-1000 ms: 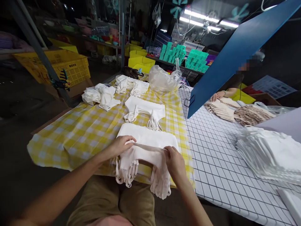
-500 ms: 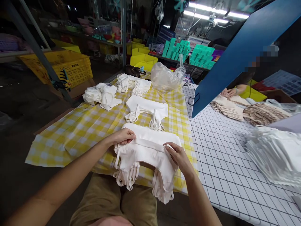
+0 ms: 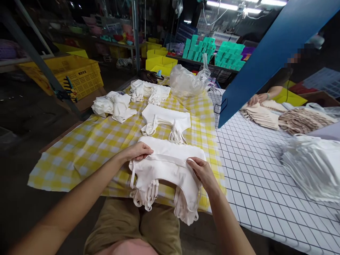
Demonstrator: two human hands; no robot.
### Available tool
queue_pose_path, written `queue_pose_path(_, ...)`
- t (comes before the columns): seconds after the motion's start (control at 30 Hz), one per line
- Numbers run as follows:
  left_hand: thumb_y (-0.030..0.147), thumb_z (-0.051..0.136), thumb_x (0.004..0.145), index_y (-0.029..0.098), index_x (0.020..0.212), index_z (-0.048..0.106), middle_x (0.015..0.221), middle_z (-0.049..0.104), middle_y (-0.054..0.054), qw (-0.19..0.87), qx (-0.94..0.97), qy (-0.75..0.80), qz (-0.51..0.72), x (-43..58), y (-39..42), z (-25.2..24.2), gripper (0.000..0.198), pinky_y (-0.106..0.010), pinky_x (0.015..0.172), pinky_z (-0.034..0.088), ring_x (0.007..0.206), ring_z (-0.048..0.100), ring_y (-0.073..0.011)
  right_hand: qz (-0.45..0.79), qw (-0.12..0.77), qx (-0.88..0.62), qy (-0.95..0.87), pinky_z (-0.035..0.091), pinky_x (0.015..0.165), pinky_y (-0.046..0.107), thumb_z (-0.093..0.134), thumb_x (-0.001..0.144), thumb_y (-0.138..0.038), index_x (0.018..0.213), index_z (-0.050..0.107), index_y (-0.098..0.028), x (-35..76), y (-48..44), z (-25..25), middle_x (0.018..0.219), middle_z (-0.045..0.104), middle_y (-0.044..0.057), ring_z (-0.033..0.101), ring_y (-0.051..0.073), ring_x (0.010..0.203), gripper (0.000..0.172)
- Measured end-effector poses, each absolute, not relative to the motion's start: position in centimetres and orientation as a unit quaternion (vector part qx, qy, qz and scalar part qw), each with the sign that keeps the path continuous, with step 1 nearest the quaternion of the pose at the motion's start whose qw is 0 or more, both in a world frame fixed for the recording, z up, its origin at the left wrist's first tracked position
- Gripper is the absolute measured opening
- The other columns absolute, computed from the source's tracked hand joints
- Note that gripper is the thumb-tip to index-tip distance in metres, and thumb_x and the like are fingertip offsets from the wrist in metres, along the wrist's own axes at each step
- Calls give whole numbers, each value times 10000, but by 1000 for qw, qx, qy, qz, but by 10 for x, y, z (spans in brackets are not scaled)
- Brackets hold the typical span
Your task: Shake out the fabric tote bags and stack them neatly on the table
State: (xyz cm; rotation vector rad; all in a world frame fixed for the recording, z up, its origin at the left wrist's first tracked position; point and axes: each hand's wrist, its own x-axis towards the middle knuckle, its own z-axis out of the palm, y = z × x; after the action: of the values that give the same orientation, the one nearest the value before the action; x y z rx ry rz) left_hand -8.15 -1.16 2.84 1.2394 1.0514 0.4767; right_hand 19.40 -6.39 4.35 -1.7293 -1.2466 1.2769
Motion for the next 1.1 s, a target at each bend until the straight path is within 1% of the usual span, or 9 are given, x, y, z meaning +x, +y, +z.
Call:
queue_pose_path(0.1,351,590,709,142,481,460,356,391,64,645,561,470,221,-81,-13,27,336,-172,302,168,273,287,-20,512,316,-662,-448,197,396,207,680,589,-515,742,605,-159,194,-64,44,502,416,-55,315,56,420,394)
queue_pose_path(0.2,277,588,712,122,688,566,408,407,84,638,555,474,244,-82,-24,32,158,-160,318,188,292,296,-17,504,319,-667,-448,144,390,212,673,593,-532,766,604,-163,194,-69,49,462,327,-83,232,44,397,413)
queue_pose_path(0.27,244,590,707,130,901,577,464,418,99,632,549,480,261,-88,-40,39,225,-152,330,211,307,313,-15,496,322,-667,-452,144,397,214,675,587,-544,821,609,-160,196,-77,51,465,304,-88,220,46,405,454)
queue_pose_path(0.33,251,590,711,147,1002,551,497,409,106,621,556,484,268,-97,-60,44,312,-150,342,235,319,333,-16,478,321,-672,-466,178,405,215,681,576,-543,878,614,-156,201,-89,53,484,323,-79,258,57,425,496)
queue_pose_path(0.6,329,598,718,160,1087,474,552,448,99,656,498,481,299,-132,-131,30,424,-166,417,330,404,423,-43,439,279,-705,-483,351,451,222,657,614,-549,941,622,-183,221,-149,48,691,563,28,466,131,569,492)
queue_pose_path(0.7,333,587,728,147,1105,465,523,467,88,668,461,477,338,-132,-143,31,438,-161,440,330,433,431,-50,440,283,-705,-479,387,488,231,663,612,-559,920,624,-190,228,-162,47,770,600,55,509,155,633,482)
queue_pose_path(0.87,330,606,701,145,1088,451,552,461,82,676,420,472,379,-123,-154,43,456,-159,419,302,437,425,-47,443,306,-700,-468,331,454,228,642,645,-569,910,623,-184,234,-175,46,673,529,20,412,107,528,468)
queue_pose_path(0.97,336,592,714,161,1087,448,579,474,75,677,426,472,371,-118,-158,43,437,-165,428,327,450,443,-53,464,331,-683,-458,256,438,218,627,683,-543,939,606,-189,231,-180,47,581,394,-39,302,79,485,437)
queue_pose_path(1.1,366,561,734,168,1079,468,593,496,56,670,465,477,327,-115,-161,34,409,-174,444,348,479,472,-68,475,352,-662,-460,234,445,219,603,717,-526,969,590,-190,223,-187,52,587,320,-56,268,71,485,421)
